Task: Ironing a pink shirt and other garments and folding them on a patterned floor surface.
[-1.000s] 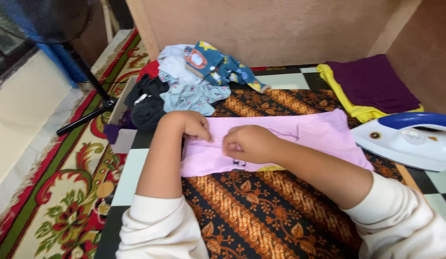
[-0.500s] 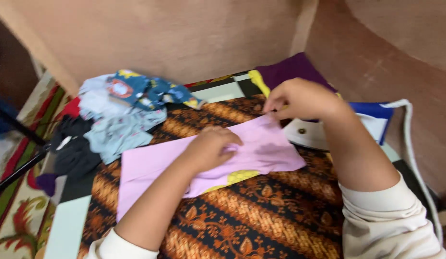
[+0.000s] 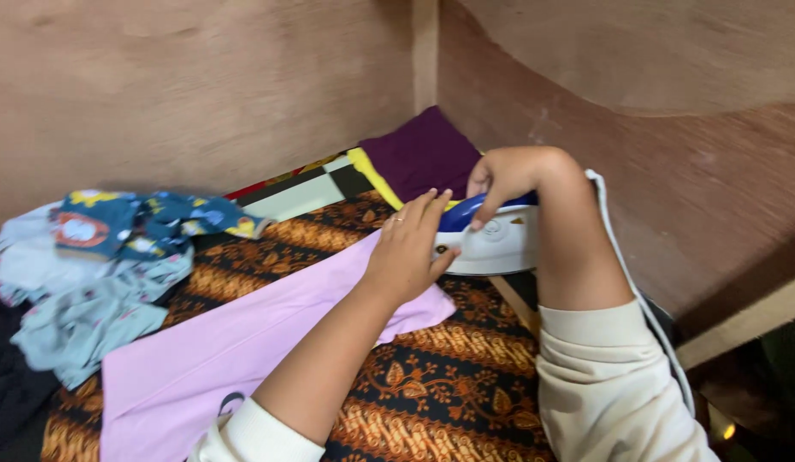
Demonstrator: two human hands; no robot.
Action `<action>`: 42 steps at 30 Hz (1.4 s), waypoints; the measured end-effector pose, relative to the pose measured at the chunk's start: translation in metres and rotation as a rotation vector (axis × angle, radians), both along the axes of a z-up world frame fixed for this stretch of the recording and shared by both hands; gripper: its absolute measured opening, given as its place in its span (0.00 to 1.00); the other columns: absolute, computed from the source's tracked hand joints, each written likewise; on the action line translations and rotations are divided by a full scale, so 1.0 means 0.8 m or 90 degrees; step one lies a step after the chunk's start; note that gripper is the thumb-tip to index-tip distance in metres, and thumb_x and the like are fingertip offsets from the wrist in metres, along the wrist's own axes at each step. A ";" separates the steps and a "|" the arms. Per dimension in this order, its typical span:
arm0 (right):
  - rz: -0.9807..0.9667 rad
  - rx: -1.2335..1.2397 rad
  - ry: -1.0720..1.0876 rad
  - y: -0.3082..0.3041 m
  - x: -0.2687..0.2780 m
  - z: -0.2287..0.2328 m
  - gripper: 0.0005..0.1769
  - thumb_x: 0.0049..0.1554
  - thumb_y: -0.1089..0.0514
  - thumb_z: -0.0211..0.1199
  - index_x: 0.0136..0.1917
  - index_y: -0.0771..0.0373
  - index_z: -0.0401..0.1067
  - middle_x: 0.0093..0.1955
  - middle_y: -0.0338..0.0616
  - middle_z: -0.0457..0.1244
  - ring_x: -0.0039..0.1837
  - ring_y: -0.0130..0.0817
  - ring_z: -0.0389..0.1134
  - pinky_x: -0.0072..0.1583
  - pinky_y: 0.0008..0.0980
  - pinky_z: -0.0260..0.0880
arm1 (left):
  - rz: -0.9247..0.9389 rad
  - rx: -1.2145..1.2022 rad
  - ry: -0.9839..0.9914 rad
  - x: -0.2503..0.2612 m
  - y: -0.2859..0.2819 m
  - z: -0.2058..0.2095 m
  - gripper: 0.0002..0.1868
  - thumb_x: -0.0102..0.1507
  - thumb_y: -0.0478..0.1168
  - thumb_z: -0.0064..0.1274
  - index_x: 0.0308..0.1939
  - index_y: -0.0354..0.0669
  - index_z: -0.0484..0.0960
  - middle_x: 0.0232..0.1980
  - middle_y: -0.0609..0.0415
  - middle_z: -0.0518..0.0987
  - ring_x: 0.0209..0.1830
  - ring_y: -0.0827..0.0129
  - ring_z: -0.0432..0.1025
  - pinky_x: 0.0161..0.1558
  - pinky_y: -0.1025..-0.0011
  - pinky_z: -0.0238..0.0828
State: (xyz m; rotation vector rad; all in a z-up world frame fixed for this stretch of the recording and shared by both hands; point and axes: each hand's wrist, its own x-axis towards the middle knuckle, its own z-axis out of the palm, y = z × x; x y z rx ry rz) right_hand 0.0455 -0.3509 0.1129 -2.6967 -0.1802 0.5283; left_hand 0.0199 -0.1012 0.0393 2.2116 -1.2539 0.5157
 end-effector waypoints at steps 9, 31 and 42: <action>0.026 0.146 0.073 -0.011 0.014 -0.022 0.18 0.40 0.55 0.81 0.41 0.64 0.79 0.34 0.39 0.72 0.37 0.25 0.71 0.42 0.27 0.69 | 0.000 0.095 0.039 0.007 0.008 0.004 0.39 0.59 0.48 0.62 0.71 0.42 0.65 0.68 0.41 0.70 0.70 0.49 0.63 0.70 0.50 0.54; 0.167 0.068 -0.218 0.249 -0.069 0.027 0.27 0.44 0.38 0.74 0.50 0.57 0.82 0.38 0.43 0.73 0.39 0.33 0.75 0.44 0.34 0.75 | 0.230 0.065 0.169 0.035 0.299 -0.024 0.12 0.65 0.46 0.53 0.38 0.41 0.83 0.39 0.45 0.82 0.39 0.50 0.76 0.40 0.55 0.70; 0.191 -0.012 -0.093 0.232 -0.047 0.015 0.26 0.40 0.41 0.79 0.47 0.57 0.84 0.34 0.39 0.71 0.34 0.32 0.72 0.38 0.34 0.70 | 0.262 -0.062 0.177 0.027 0.281 -0.066 0.19 0.64 0.50 0.56 0.56 0.47 0.82 0.54 0.48 0.83 0.57 0.55 0.75 0.63 0.56 0.67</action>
